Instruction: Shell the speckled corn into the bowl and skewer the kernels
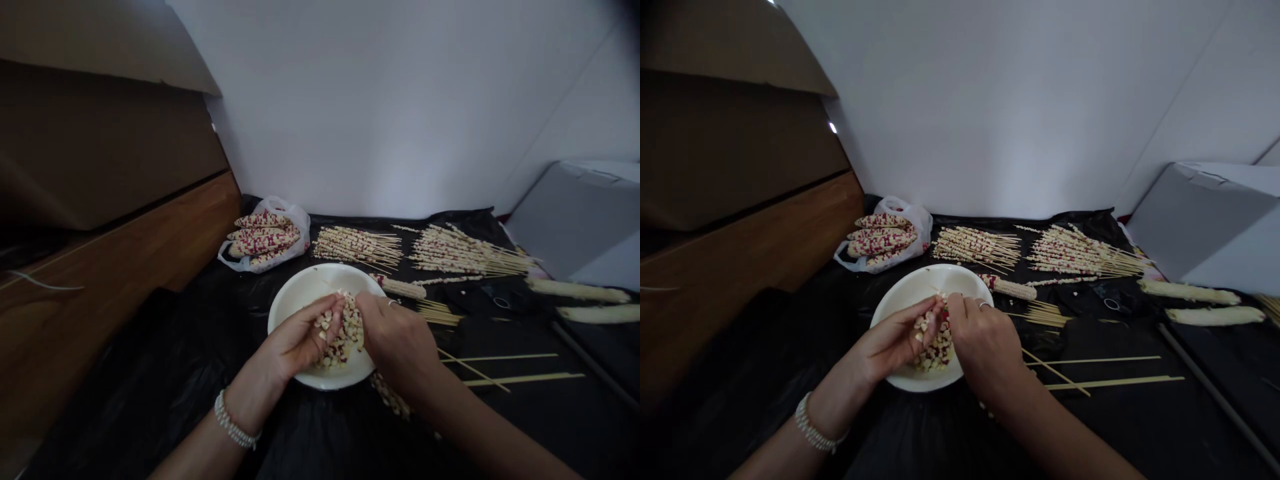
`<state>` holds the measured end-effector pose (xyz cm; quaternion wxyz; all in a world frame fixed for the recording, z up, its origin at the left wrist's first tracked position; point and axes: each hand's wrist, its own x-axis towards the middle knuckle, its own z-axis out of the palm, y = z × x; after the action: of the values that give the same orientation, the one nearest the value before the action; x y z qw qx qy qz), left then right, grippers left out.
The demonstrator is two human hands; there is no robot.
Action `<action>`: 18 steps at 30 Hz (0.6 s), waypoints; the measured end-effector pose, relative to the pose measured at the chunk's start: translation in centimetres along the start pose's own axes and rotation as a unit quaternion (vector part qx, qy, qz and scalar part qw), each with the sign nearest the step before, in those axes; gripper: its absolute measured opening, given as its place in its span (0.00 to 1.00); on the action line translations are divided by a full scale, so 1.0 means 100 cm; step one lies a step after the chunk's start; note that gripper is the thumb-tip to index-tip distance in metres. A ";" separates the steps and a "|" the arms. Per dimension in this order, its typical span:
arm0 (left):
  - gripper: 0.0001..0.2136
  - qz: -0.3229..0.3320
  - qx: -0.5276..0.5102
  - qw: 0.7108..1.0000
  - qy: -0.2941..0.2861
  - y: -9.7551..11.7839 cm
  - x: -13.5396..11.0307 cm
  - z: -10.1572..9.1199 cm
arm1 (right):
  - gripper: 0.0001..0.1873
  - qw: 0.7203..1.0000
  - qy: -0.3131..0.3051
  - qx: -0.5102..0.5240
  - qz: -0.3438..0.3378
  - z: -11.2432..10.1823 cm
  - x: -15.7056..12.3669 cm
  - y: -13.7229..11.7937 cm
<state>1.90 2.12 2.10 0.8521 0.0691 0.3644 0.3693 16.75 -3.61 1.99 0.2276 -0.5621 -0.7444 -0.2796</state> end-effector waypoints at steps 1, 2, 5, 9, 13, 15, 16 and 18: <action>0.10 -0.011 -0.033 0.999 0.010 0.004 0.001 0.000 | 0.09 1.000 0.002 -0.006 0.000 0.000 0.000 0.001; 0.12 -0.009 -0.056 0.998 0.023 0.007 0.002 -0.001 | 0.09 1.000 0.002 -0.010 -0.001 0.000 0.000 0.002; 0.19 0.012 -0.065 0.997 0.047 0.011 0.005 -0.003 | 0.09 1.000 -0.001 -0.007 -0.006 0.000 0.000 0.003; 0.18 0.020 -0.054 0.998 0.026 0.008 0.006 -0.005 | 0.09 1.000 -0.003 0.002 -0.004 0.001 -0.001 0.004; 0.11 0.018 -0.059 0.998 0.021 0.008 0.006 -0.006 | 0.10 1.000 -0.002 0.010 -0.002 0.003 -0.002 0.004; 0.07 0.007 -0.054 0.998 0.004 0.008 0.006 -0.007 | 0.10 1.000 0.004 0.010 -0.003 0.003 -0.002 0.004; 0.06 0.003 -0.050 0.999 -0.004 0.009 0.005 -0.007 | 0.10 1.000 0.005 0.008 -0.003 0.003 -0.001 0.004; 0.08 0.000 -0.038 0.999 -0.013 0.009 0.005 -0.008 | 0.10 1.000 0.004 0.005 -0.005 0.002 -0.001 0.003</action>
<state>1.06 2.95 1.56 0.8589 0.0414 0.3393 0.3815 17.09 -3.45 1.86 0.2318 -0.5562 -0.7476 -0.2791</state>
